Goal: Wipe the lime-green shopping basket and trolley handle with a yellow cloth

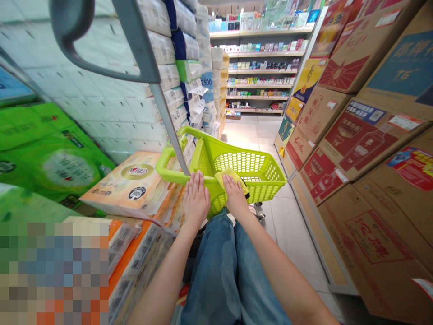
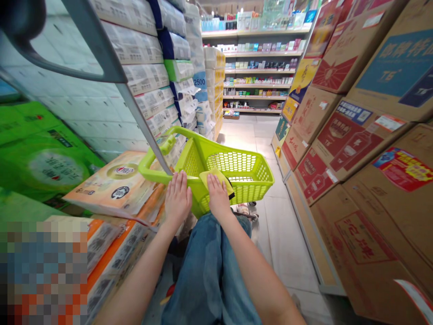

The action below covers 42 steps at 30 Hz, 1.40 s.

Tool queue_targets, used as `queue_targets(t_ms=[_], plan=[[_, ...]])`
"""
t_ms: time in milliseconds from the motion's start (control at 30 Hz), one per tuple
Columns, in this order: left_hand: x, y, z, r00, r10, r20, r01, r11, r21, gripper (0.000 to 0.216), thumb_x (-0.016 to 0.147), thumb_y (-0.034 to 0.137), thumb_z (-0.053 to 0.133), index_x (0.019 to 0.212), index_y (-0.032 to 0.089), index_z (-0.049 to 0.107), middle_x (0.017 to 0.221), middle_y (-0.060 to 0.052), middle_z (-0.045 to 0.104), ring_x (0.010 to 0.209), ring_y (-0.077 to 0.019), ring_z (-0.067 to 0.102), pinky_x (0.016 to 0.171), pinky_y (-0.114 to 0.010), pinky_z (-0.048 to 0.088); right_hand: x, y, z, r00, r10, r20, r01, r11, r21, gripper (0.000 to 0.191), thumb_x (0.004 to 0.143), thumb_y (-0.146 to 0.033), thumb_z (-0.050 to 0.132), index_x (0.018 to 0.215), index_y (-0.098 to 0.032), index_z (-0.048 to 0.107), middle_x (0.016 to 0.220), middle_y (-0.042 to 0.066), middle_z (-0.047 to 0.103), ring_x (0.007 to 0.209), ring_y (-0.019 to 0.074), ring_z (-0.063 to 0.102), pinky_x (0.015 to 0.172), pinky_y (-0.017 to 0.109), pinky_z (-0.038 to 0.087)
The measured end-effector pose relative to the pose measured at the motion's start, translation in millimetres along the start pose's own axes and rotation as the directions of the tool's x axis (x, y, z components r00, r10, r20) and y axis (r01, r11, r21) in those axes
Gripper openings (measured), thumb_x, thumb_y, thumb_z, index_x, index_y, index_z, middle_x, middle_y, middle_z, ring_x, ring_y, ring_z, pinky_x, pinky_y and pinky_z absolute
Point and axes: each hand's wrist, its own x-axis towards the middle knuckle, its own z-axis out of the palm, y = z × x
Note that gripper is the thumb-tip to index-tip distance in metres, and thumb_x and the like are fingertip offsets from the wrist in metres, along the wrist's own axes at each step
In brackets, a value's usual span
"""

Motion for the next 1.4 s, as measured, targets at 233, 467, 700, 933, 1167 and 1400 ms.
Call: queue_targets(t_ms=[233,467,700,933,1167,1400], plan=[[-0.4,0.9,-0.6,1.0,-0.003,0.003,0.003,1.0,0.005,0.057,0.1,0.025,0.031,0.155,0.012,0.026,0.16,-0.011,0.034,0.151,-0.0238,0.024,0.123,-0.044,0.023,-25.9,70.2,-7.2,0.981,0.184,-0.066,-0.192,0.972,-0.139,0.086,0.072,0.006,0.035,0.155,-0.013,0.026,0.16,0.012,0.033,0.149,0.0223,0.026,0.121,0.05,0.024],[-0.1,-0.7,2.6,1.0,-0.009,-0.014,0.008,1.0,-0.024,0.059,0.099,0.026,0.031,0.156,0.014,0.023,0.16,-0.011,0.034,0.151,-0.0239,0.024,0.123,-0.045,0.023,-7.9,28.9,-8.6,0.952,0.305,-0.03,-0.306,0.95,-0.061,0.084,0.072,0.007,0.038,0.153,-0.012,0.031,0.159,0.015,0.034,0.149,0.0268,0.025,0.12,0.056,0.021],[0.0,-2.2,2.4,1.0,0.005,0.007,-0.005,1.0,0.027,0.057,0.098,0.023,0.032,0.154,0.011,0.029,0.159,-0.013,0.035,0.15,-0.0243,0.025,0.123,-0.045,0.023,20.6,-59.5,-8.2,0.998,-0.02,0.053,0.011,0.988,0.155,0.07,0.084,-0.002,0.035,0.153,-0.012,0.03,0.161,0.011,0.031,0.15,0.023,0.024,0.122,0.051,0.02],[-0.3,-0.4,1.9,1.0,-0.002,-0.011,0.002,1.0,0.008,0.058,0.099,0.024,0.032,0.155,0.012,0.026,0.159,-0.012,0.034,0.15,-0.024,0.026,0.122,-0.045,0.024,2.7,-19.1,-2.8,1.0,-0.025,0.011,0.024,0.998,0.062,0.083,0.074,0.006,0.034,0.155,-0.011,0.026,0.161,0.011,0.029,0.15,0.0197,0.022,0.122,0.047,0.019],[-0.8,-0.1,2.4,1.0,-0.003,-0.019,0.003,1.0,-0.001,0.058,0.1,0.025,0.031,0.156,0.014,0.023,0.159,-0.011,0.034,0.15,-0.0239,0.025,0.122,-0.045,0.024,-26.6,57.5,-6.1,0.988,0.146,-0.052,-0.149,0.986,-0.076,0.086,0.072,0.007,0.034,0.156,-0.013,0.025,0.161,0.009,0.031,0.15,0.0214,0.023,0.121,0.049,0.022],[-1.0,-1.0,3.9,1.0,-0.005,-0.024,0.005,1.0,-0.019,0.058,0.099,0.026,0.031,0.156,0.014,0.024,0.159,-0.011,0.034,0.15,-0.0241,0.025,0.123,-0.046,0.023,-21.4,51.4,-11.6,0.94,0.338,-0.044,-0.34,0.936,-0.091,0.085,0.073,0.007,0.034,0.155,-0.012,0.027,0.161,0.014,0.029,0.15,0.0261,0.023,0.12,0.055,0.022]])
